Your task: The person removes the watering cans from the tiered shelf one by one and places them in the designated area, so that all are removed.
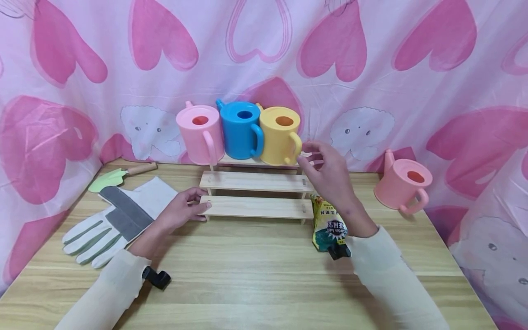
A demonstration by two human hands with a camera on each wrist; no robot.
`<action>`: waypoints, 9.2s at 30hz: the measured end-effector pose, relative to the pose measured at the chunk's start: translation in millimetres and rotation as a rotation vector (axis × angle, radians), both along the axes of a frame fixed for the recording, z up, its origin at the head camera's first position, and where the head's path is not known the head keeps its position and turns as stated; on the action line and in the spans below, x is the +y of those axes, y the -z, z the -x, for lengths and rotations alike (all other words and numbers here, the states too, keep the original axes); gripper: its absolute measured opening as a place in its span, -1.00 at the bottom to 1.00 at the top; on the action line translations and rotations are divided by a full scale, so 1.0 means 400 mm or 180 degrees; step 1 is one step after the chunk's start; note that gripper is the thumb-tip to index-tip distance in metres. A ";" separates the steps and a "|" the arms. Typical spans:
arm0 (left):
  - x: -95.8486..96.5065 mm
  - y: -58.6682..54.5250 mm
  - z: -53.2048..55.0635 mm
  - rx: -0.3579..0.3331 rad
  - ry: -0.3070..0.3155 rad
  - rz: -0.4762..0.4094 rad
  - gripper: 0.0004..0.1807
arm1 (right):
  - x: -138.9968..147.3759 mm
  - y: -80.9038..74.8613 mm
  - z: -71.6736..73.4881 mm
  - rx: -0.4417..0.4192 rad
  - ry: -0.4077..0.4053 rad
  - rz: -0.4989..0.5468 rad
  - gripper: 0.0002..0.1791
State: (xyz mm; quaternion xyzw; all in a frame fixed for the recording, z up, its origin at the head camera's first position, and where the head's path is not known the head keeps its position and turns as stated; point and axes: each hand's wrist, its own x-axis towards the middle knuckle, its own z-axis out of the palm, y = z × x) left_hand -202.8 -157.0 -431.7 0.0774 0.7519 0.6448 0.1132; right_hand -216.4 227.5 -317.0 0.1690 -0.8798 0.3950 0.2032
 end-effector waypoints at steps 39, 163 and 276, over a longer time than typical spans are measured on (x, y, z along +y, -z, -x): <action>0.000 -0.001 -0.001 -0.0019 -0.0008 -0.0001 -0.59 | -0.045 0.004 0.037 -0.0313 0.0061 0.0239 -0.62; -0.003 0.003 -0.002 -0.0015 -0.0007 -0.0019 -0.54 | 0.417 0.223 -0.151 -0.0990 0.1209 -0.0248 -0.52; -0.003 0.000 -0.005 -0.0032 -0.0040 0.0045 -0.56 | -0.217 0.027 0.106 -0.0125 -0.0448 0.0485 -0.65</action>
